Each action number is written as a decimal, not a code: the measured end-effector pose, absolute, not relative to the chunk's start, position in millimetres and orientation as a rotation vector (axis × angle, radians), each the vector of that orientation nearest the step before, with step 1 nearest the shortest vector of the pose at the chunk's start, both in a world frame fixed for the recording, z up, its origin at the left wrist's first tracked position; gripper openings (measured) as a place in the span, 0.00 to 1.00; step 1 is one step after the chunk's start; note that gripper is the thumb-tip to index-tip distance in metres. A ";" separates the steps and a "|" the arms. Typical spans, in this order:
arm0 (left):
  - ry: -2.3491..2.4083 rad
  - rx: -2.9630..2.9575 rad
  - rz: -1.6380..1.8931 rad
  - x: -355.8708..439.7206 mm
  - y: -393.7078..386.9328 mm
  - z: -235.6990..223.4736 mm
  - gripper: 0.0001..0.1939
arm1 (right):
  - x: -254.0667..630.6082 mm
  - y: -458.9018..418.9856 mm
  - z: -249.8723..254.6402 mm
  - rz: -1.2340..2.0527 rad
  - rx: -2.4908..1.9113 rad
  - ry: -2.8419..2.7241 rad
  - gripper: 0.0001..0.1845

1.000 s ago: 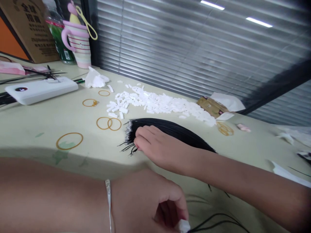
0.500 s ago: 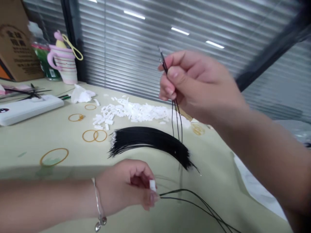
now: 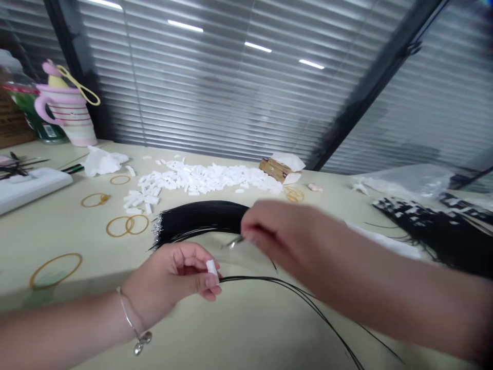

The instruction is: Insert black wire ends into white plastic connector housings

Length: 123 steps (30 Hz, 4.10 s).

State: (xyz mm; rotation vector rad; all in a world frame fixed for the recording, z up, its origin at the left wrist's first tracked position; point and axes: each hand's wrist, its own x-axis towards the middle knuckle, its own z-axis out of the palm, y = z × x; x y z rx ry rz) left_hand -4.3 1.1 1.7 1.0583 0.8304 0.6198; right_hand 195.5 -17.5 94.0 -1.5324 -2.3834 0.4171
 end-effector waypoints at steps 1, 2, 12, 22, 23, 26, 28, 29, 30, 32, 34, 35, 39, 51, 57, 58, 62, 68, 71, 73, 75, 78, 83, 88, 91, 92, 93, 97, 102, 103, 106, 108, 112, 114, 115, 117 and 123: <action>0.821 1.065 0.615 -3.9 0.8 1.8 0.09 | 189.5 -20.4 79.9 0.438 -1.540 -2.404 0.14; 0.811 1.071 0.611 -3.5 0.6 2.0 0.08 | 184.4 -21.6 68.6 0.470 -1.530 -2.436 0.13; 0.804 1.010 0.586 -4.8 -0.9 2.0 0.04 | 185.8 -18.8 50.9 0.524 -1.559 -2.532 0.12; 0.817 1.050 0.588 -3.6 0.7 2.1 0.04 | 189.9 -16.8 47.4 0.569 -1.550 -2.584 0.14; 0.826 1.052 0.591 -3.9 0.2 1.5 0.04 | 189.4 -16.7 48.5 0.596 -1.554 -2.579 0.14; 0.869 1.069 0.591 -4.5 -1.4 0.3 0.05 | 186.8 -16.2 51.7 0.681 -1.607 -2.543 0.14; 0.885 1.087 0.580 -4.1 -2.2 0.8 0.06 | 184.3 -16.0 53.7 0.735 -1.640 -2.514 0.14; 0.888 1.100 0.569 -3.8 -2.5 1.5 0.06 | 183.0 -16.0 54.7 0.747 -1.643 -2.510 0.14; 0.893 1.114 0.557 -3.5 -2.6 2.3 0.06 | 181.9 -16.0 55.5 0.749 -1.642 -2.516 0.14; 0.897 1.142 0.534 -3.3 -3.0 3.6 0.06 | 180.2 -16.2 56.6 0.744 -1.642 -2.524 0.13; 0.890 1.157 0.526 -3.8 -3.7 3.9 0.06 | 179.6 -16.4 56.8 0.777 -1.657 -2.503 0.13; 0.889 1.158 0.523 -4.2 -4.1 3.8 0.05 | 179.8 -16.5 56.5 0.798 -1.658 -2.487 0.14; 0.913 1.176 0.507 -5.4 -5.0 3.7 0.05 | 181.2 -16.8 55.1 0.792 -1.660 -2.482 0.14; 0.968 1.180 0.487 -3.5 -4.9 2.4 0.06 | 179.0 -16.9 50.9 0.862 -1.684 -2.518 0.14; 0.983 1.202 0.469 -3.0 -5.0 3.5 0.06 | 180.7 -14.5 51.5 1.027 -1.662 -2.456 0.15; 0.975 1.202 0.472 -3.2 -5.1 3.5 0.06 | 180.8 -14.3 51.2 1.045 -1.647 -2.447 0.15; 0.957 1.179 0.472 -5.4 -6.5 2.8 0.06 | 180.9 -15.1 49.5 1.095 -1.625 -2.396 0.15; 0.964 1.147 0.450 -8.2 -8.4 2.6 0.08 | 180.8 -15.2 48.2 1.180 -1.624 -2.331 0.15; 0.959 1.149 0.448 -7.7 -7.7 2.1 0.07 | 179.3 -13.7 46.2 1.232 -1.580 -2.312 0.15; 0.964 1.146 0.454 -6.8 -6.9 2.2 0.07 | 177.9 -13.6 45.2 1.192 -1.558 -2.304 0.15; 0.942 1.137 0.474 -6.0 -6.4 2.9 0.06 | 176.7 -14.8 45.5 1.127 -1.557 -2.302 0.15; 0.892 1.131 0.500 -5.3 -6.5 4.7 0.05 | 175.8 -18.1 47.9 1.044 -1.579 -2.330 0.13; 0.941 1.126 0.475 -4.6 -5.9 6.7 0.05 | 177.5 -21.2 47.7 1.098 -1.608 -2.304 0.12; 0.958 1.156 0.446 -3.7 -3.1 5.7 0.07 | 181.1 -16.6 45.6 1.183 -1.578 -2.270 0.12; 0.974 1.189 0.420 -4.3 -4.6 5.9 0.08 | 181.5 -14.3 46.4 1.218 -1.587 -2.266 0.11; 0.985 1.204 0.409 -4.4 -5.5 6.5 0.08 | 181.2 -14.1 46.4 1.233 -1.589 -2.261 0.12; 0.997 1.219 0.400 -4.2 -6.4 7.4 0.08 | 180.9 -14.3 46.2 1.244 -1.588 -2.261 0.12; 1.021 1.266 0.376 -2.8 -8.4 10.7 0.09 | 178.5 -17.7 45.7 1.168 -1.600 -2.297 0.11; 1.006 1.277 0.370 -3.1 -6.9 8.9 0.08 | 173.1 -21.2 50.1 0.998 -1.616 -2.372 0.10; 0.999 1.264 0.375 -3.1 -6.1 8.4 0.08 | 172.6 -21.2 50.1 1.005 -1.614 -2.358 0.10; 1.005 1.187 0.384 -2.0 -3.2 9.1 0.09 | 174.3 -20.1 47.4 1.096 -1.618 -2.297 0.11; 1.011 1.136 0.379 -0.9 -1.7 11.1 0.10 | 177.6 -18.6 45.8 1.204 -1.613 -2.265 0.14; 1.006 1.091 0.375 -0.7 -0.6 13.8 0.12 | 184.3 -14.9 47.9 1.335 -1.631 -2.234 0.14; 1.015 1.085 0.366 -1.5 -0.5 13.5 0.13 | 186.1 -13.5 49.4 1.371 -1.625 -2.227 0.13; 1.021 1.086 0.364 -1.9 -0.5 13.1 0.14 | 186.6 -13.1 49.5 1.385 -1.615 -2.222 0.12; 1.024 1.086 0.363 -2.3 -0.6 12.5 0.14 | 187.0 -13.0 48.6 1.389 -1.608 -2.224 0.11; 1.043 1.081 0.367 -0.8 -1.9 14.3 0.14 | 185.6 -12.7 45.2 1.343 -1.649 -2.261 0.11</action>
